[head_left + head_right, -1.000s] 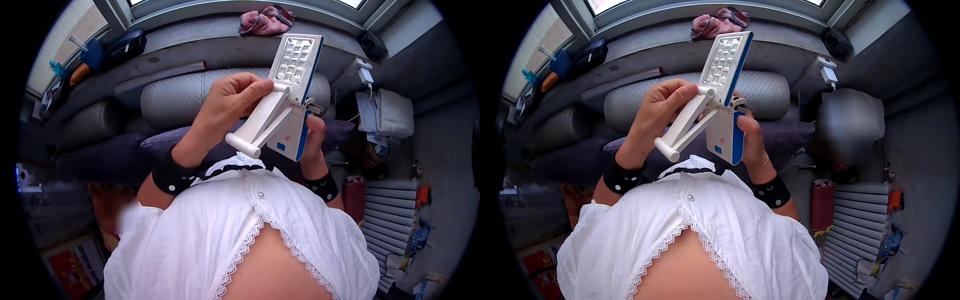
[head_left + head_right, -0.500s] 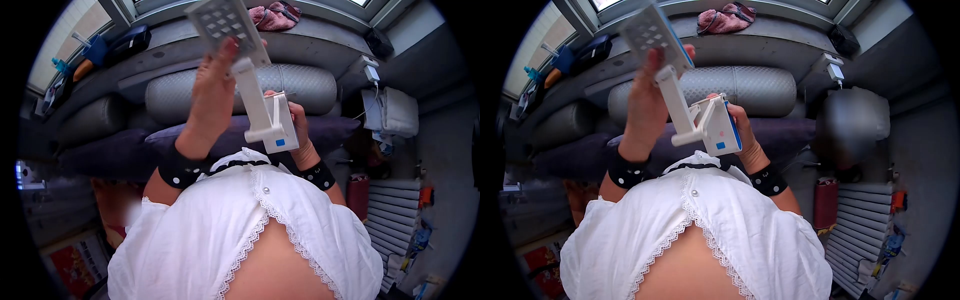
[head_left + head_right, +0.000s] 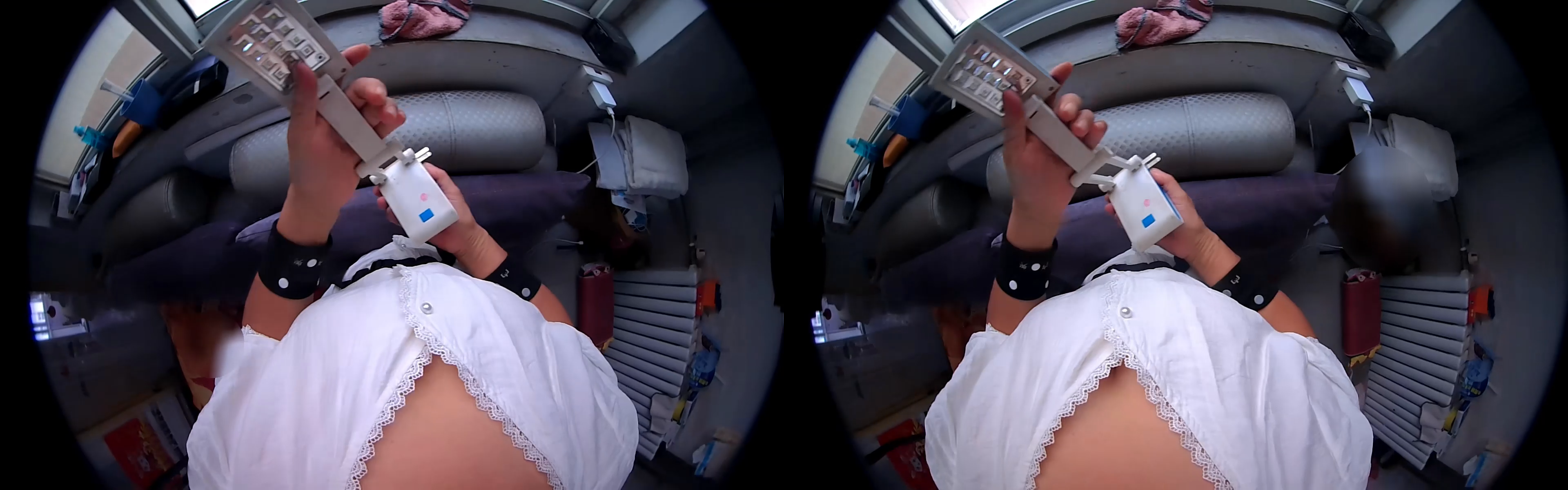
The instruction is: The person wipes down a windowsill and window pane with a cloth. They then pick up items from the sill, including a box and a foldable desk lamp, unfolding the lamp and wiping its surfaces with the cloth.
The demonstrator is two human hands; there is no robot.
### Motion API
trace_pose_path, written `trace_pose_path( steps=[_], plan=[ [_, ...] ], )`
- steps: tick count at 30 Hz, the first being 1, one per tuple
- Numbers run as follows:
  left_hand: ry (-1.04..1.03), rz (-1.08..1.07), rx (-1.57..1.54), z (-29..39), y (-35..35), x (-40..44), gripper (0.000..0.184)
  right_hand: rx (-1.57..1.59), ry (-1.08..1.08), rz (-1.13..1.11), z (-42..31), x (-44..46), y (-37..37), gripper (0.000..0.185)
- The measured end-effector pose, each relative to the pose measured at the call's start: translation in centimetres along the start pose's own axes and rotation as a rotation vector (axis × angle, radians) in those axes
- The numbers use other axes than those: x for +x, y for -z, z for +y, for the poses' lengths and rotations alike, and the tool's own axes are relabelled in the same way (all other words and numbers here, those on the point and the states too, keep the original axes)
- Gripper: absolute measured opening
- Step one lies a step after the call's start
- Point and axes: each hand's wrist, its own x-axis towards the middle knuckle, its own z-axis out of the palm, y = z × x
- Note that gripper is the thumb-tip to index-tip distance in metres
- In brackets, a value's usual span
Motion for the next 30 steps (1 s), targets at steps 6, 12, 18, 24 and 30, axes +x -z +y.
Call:
trace_pose_path(
  steps=[6,12,18,24,30],
  plan=[
    [-0.057,-0.065,0.163,2.6,-2.0,-0.2,0.067,-0.265,-0.024,0.016,-0.3,-0.7,-2.1,0.056],
    [-0.139,-0.007,0.270,4.9,-1.9,-1.5,0.064,-1.784,0.969,0.399,-10.6,1.9,-4.6,0.024],
    [-0.169,0.114,0.209,5.5,-1.6,-2.5,0.061,-2.409,1.182,0.695,-18.0,13.3,-2.1,0.045],
    [-0.137,0.242,0.178,6.9,-2.2,-2.7,0.064,-1.655,1.047,0.374,-14.3,8.6,-8.9,0.023],
    [-0.179,0.324,0.277,4.6,-3.1,-0.9,0.063,-1.840,1.635,-0.174,-5.4,4.3,-17.6,0.033]
  ],
)
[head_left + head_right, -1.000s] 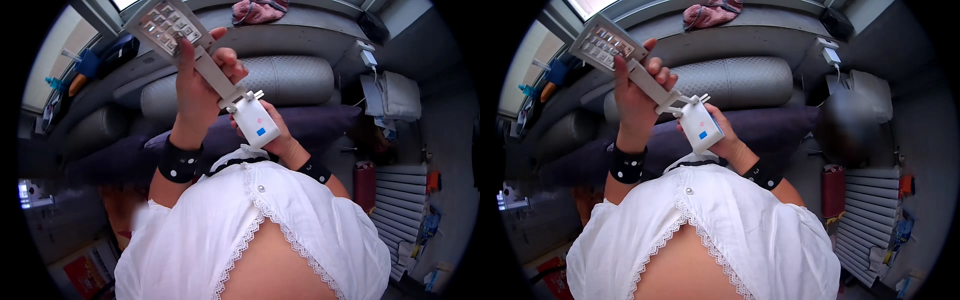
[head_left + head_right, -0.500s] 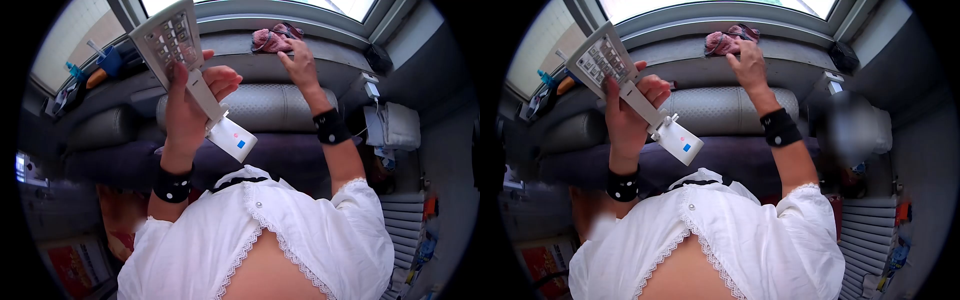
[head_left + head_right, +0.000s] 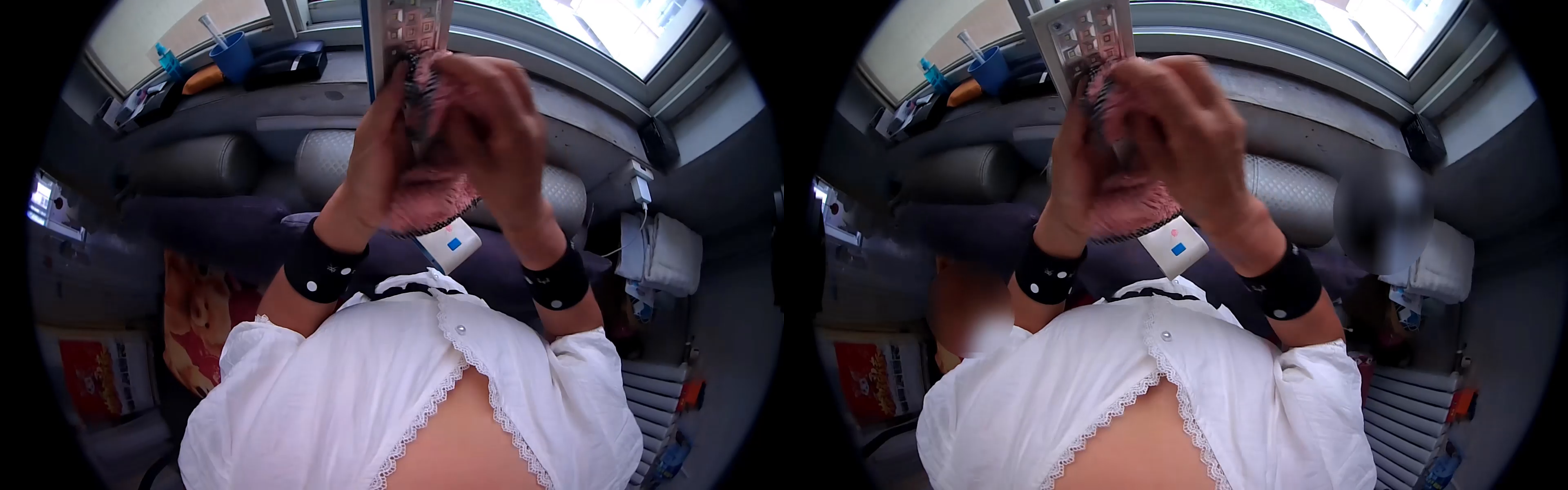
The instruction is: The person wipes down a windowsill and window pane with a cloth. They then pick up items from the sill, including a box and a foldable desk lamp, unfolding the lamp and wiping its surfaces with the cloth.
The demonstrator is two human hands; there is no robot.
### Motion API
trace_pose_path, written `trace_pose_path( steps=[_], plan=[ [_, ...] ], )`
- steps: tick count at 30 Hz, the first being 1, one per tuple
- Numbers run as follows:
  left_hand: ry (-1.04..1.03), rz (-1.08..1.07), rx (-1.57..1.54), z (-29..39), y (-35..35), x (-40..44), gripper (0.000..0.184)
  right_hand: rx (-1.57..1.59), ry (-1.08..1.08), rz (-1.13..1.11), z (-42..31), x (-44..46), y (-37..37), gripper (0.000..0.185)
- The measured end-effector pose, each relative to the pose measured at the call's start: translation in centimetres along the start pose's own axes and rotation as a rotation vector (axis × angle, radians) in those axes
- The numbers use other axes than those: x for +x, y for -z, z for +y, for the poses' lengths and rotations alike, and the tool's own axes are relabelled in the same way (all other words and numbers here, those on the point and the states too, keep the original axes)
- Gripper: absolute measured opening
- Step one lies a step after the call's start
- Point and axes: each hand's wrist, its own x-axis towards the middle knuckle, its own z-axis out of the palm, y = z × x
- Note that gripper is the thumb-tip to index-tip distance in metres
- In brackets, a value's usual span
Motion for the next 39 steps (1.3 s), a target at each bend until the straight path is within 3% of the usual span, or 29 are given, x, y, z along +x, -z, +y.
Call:
trace_pose_path(
  steps=[3,6,10,13,18,26,27,30,34,36,38,39],
  plan=[
    [0.103,-0.203,-0.328,0.7,-0.4,0.0,0.068,0.023,0.131,-0.031,-1.6,-1.4,-1.0,0.032],
    [0.014,-0.235,-0.129,0.8,0.3,0.0,0.073,0.052,0.028,-0.160,-2.5,-3.6,-0.2,0.031],
    [0.109,-0.219,-0.204,0.2,0.4,0.4,0.073,0.087,-0.071,-0.249,-2.0,-4.9,1.0,0.029],
    [0.083,-0.206,-0.226,-1.1,-0.5,0.4,0.070,0.139,-0.161,-0.050,-1.6,-2.7,0.6,0.033],
    [0.086,-0.200,-0.414,-0.7,-1.1,0.4,0.071,0.027,-0.022,-0.020,-2.0,-2.3,-0.2,0.035],
    [-0.001,-0.180,-0.087,-0.8,0.1,1.6,0.083,-0.054,-0.086,-0.303,-2.1,-5.3,4.1,0.027],
    [0.087,-0.219,-0.151,-0.2,-0.3,1.0,0.087,-0.097,-0.086,-0.326,-2.0,-5.2,4.8,0.026],
    [0.022,-0.243,-0.041,0.5,0.1,1.5,0.089,0.111,-0.419,-0.151,-1.9,-5.1,5.7,0.023],
    [-0.017,-0.242,-0.166,-1.1,-2.1,1.3,0.081,0.310,-0.320,-0.016,-3.7,-3.2,3.0,0.024],
    [-0.223,-0.220,-0.071,-1.1,-3.1,0.4,0.076,0.247,-0.232,0.013,-3.9,-3.9,1.3,0.023],
    [-0.019,-0.299,-0.239,0.0,-1.8,0.6,0.077,0.204,-0.175,-0.049,-3.6,-4.3,1.1,0.021],
    [-0.035,-0.251,-0.105,0.2,-1.9,0.4,0.085,0.218,-0.174,-0.122,-3.2,-4.4,1.7,0.020]
  ],
)
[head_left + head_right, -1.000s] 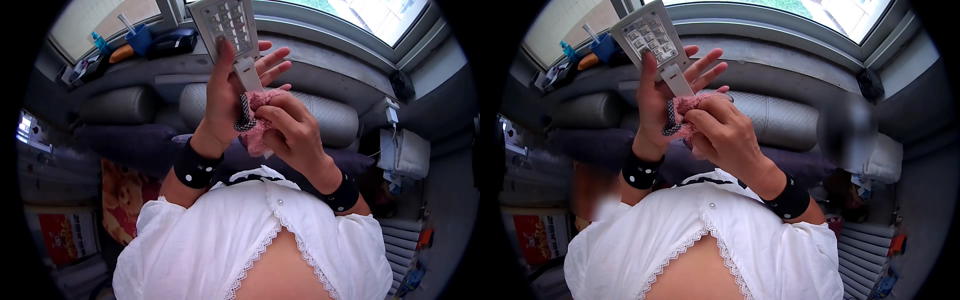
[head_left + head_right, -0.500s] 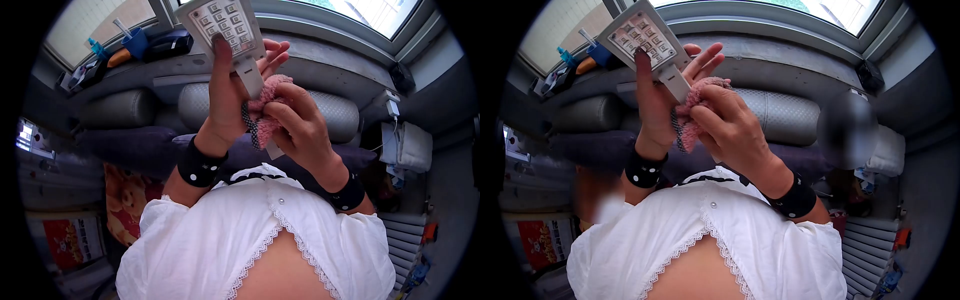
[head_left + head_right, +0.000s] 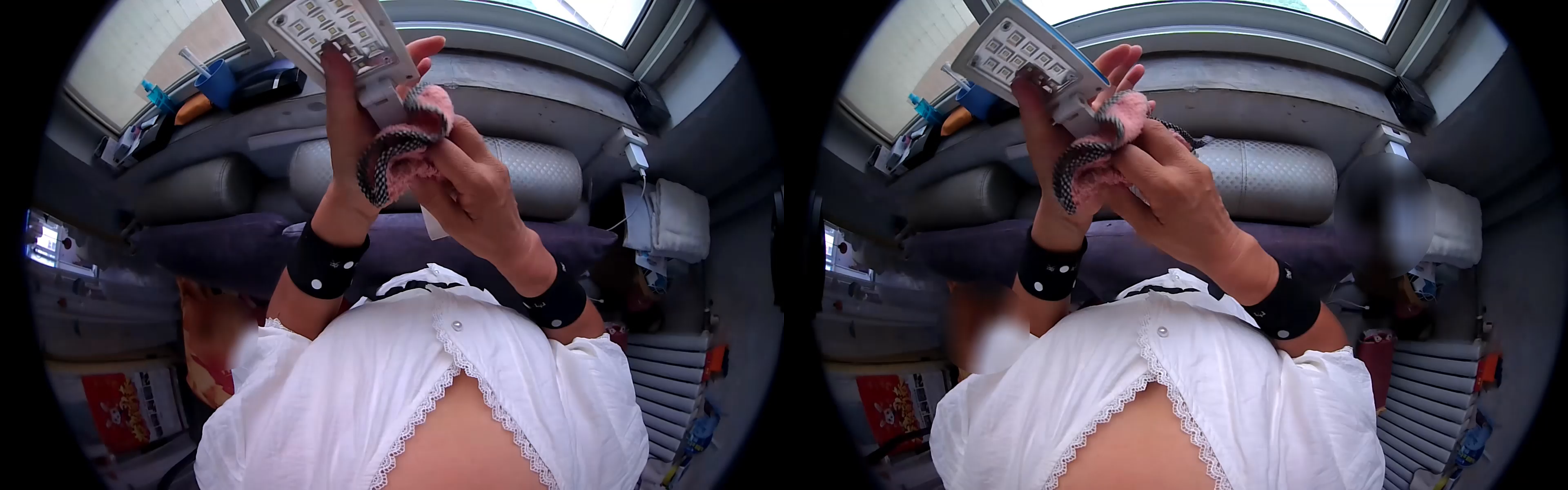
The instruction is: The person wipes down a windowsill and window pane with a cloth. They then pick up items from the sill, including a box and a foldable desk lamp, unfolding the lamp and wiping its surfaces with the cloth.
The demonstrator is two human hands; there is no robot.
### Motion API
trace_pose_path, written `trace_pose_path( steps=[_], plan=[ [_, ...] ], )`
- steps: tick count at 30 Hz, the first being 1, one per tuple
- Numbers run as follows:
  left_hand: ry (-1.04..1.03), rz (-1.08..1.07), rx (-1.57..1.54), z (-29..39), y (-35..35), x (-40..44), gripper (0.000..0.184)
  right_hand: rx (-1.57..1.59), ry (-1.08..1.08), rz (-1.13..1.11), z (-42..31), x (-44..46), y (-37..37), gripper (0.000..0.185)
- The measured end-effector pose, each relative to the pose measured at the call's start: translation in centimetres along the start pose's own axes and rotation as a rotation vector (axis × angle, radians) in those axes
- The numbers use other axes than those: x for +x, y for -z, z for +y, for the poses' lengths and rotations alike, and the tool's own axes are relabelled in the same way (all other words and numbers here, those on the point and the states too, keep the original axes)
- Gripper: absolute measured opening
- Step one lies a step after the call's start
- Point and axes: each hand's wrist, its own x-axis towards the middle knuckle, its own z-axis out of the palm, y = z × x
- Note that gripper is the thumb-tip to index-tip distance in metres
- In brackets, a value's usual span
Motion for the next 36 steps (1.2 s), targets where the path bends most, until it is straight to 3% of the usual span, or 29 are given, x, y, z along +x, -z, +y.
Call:
trace_pose_path(
  steps=[1,4,7,8,11,12,15,17,19,20,23,25,26,29,30,32,34,36],
  plan=[
    [0.006,0.046,0.135,0.1,-0.2,-0.1,0.092,0.010,-0.009,-0.073,0.2,-0.3,0.6,0.019],
    [0.022,0.007,0.115,-0.8,0.6,0.3,0.092,0.121,-0.159,-0.181,0.5,-1.0,2.4,0.014],
    [0.040,-0.053,0.093,-1.3,0.5,0.2,0.091,0.336,-0.347,-0.059,2.1,-2.2,3.1,0.010],
    [0.078,-0.015,0.029,-0.8,0.0,-0.3,0.089,0.409,-0.512,0.020,2.5,-3.1,3.3,0.016],
    [0.084,0.034,-0.003,0.1,-0.2,-0.1,0.083,0.807,-0.722,0.452,1.0,-1.5,4.6,0.024],
    [0.106,0.056,0.050,0.0,-0.4,-0.2,0.075,0.737,-0.690,0.397,0.6,-1.4,5.5,0.032],
    [0.239,0.026,0.130,-1.0,-0.1,-0.7,0.065,0.653,-0.477,0.532,-1.2,-0.7,5.0,0.031],
    [0.342,-0.416,-0.330,-2.6,2.6,0.5,0.060,0.265,-0.210,0.335,-0.8,-0.9,4.7,0.032],
    [0.203,-0.405,-0.282,-2.8,1.6,0.2,0.055,-0.134,0.102,0.053,-0.3,0.4,4.3,0.033],
    [0.012,-0.171,-0.006,-3.4,-0.1,-1.2,0.053,-0.290,0.286,-0.041,-0.1,1.0,4.0,0.035],
    [0.295,0.215,-0.158,-1.3,-5.8,-2.6,0.059,-0.556,0.385,-0.091,0.0,3.0,4.9,0.035],
    [0.535,-0.266,-0.339,-1.7,-2.5,-2.9,0.065,-0.597,0.390,-0.024,0.5,4.2,5.6,0.035],
    [0.616,-0.298,-0.274,-1.9,-2.6,-3.0,0.069,-0.618,0.397,0.006,0.8,4.9,5.9,0.036],
    [0.527,-0.224,-0.131,-2.1,-3.9,-3.8,0.081,-0.408,0.311,0.136,-0.6,6.0,5.4,0.039],
    [0.471,-0.461,-0.409,-2.4,-2.3,-3.2,0.076,-0.437,0.344,0.100,-0.7,5.2,5.4,0.039],
    [0.375,-0.295,-0.391,-1.9,-3.0,-3.0,0.071,-0.496,0.430,0.021,-0.3,3.6,5.4,0.038],
    [0.239,-0.288,-0.371,-0.9,-3.2,-2.6,0.064,-0.347,0.273,0.011,-1.2,1.6,4.6,0.038],
    [0.275,-0.151,-0.163,-0.7,-4.1,-2.6,0.073,-0.192,0.131,0.035,-2.1,0.5,4.6,0.033]
  ],
)
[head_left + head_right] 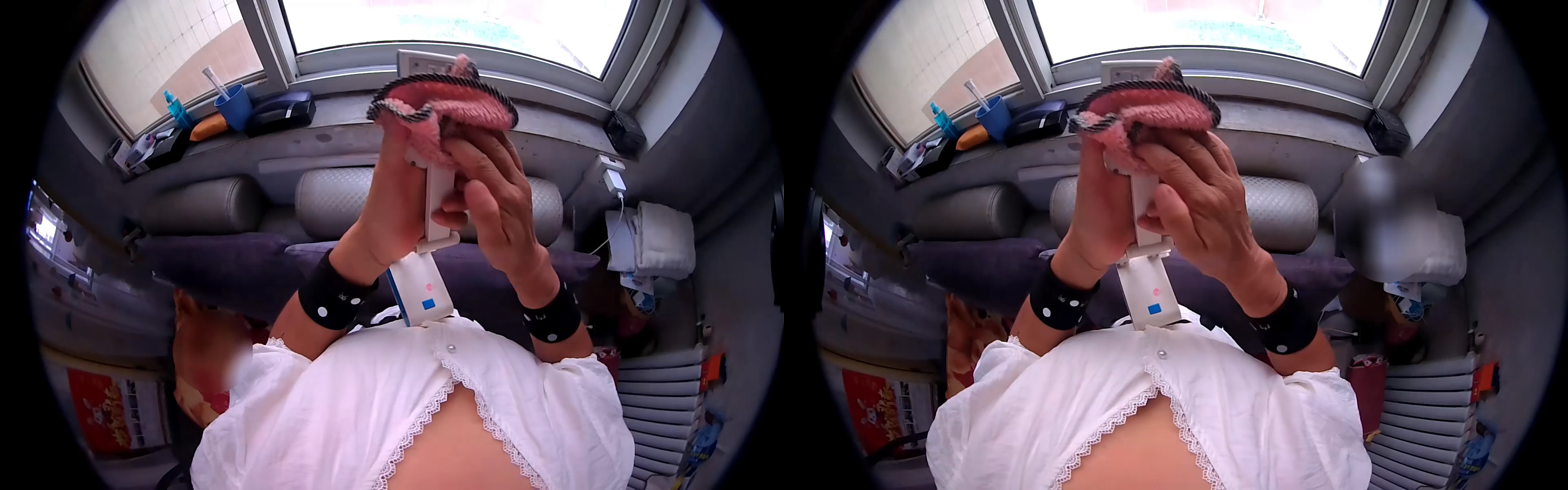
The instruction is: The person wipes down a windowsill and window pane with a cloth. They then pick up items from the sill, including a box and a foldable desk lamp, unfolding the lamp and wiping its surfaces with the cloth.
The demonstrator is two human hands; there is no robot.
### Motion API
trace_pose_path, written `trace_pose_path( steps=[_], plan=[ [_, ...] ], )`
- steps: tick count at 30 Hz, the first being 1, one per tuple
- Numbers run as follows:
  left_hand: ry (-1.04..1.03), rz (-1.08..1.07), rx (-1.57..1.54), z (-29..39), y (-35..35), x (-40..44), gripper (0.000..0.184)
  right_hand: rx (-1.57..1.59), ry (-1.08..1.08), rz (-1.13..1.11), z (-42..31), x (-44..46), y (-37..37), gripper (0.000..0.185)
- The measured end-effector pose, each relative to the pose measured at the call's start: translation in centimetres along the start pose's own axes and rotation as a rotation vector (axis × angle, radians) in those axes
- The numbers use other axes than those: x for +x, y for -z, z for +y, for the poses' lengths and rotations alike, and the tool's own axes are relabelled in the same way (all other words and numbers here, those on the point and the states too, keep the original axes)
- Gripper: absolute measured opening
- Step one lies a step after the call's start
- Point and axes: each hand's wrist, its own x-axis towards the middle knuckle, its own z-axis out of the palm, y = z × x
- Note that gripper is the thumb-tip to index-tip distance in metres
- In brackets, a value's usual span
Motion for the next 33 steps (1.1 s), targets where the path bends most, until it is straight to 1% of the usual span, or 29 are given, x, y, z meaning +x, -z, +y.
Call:
trace_pose_path(
  steps=[3,5,6,9,10,13,15,17,18,21,22,25,26,29,30,32,33],
  plan=[
    [0.120,0.035,0.015,0.4,0.3,-0.4,0.087,-0.118,-0.256,0.041,0.1,-1.1,0.2,0.028],
    [0.175,-0.041,-0.247,1.3,0.5,-0.6,0.092,0.230,-0.588,0.079,2.9,-3.0,-0.4,0.027],
    [0.165,-0.123,-0.249,2.2,0.3,-0.4,0.094,0.410,-0.749,0.099,3.3,-2.9,-0.5,0.026],
    [0.202,-0.135,-0.202,2.6,0.5,-0.2,0.102,0.987,-0.782,0.458,2.4,-1.7,1.3,0.026],
    [0.226,-0.148,-0.216,2.4,1.0,0.0,0.102,1.124,-0.710,0.436,1.5,-0.9,2.4,0.020],
    [0.173,-0.159,-0.088,1.2,1.3,0.5,0.094,0.894,-0.551,0.341,1.2,-1.4,0.8,0.026],
    [-0.022,0.260,0.159,0.5,-1.4,1.1,0.083,0.481,-0.340,0.173,1.0,-0.5,-0.9,0.034],
    [0.039,0.222,0.320,0.5,-0.3,0.8,0.080,0.168,-0.127,0.219,1.5,1.2,-1.8,0.034],
    [0.087,0.087,0.344,-0.3,0.9,0.7,0.081,0.119,-0.116,0.324,2.7,2.0,-2.2,0.034],
    [0.127,0.119,0.304,-1.1,1.2,1.1,0.080,0.522,-0.444,0.338,2.3,4.4,-1.4,0.031],
    [0.115,0.128,0.331,-1.2,1.4,1.2,0.080,0.586,-0.559,0.356,1.6,4.7,-1.4,0.028],
    [-0.035,0.262,0.346,0.0,0.4,2.1,0.077,0.446,-0.626,0.321,1.0,3.3,-2.7,0.025],
    [-0.058,0.272,0.371,0.0,0.5,2.3,0.077,0.460,-0.619,0.247,1.1,2.5,-2.9,0.023],
    [-0.137,0.318,0.442,0.0,1.3,2.6,0.080,0.384,-0.463,0.258,3.0,-0.8,-3.2,0.021],
    [-0.091,0.271,0.494,0.6,2.0,2.5,0.089,0.392,-0.506,0.236,3.1,-1.8,-2.9,0.020],
    [-0.081,0.183,0.366,2.0,3.1,2.2,0.094,0.399,-0.584,0.191,3.3,-3.2,-2.1,0.019],
    [-0.083,0.138,0.301,2.3,3.4,2.5,0.096,0.441,-0.577,0.263,3.2,-3.0,-1.7,0.018]
  ],
)
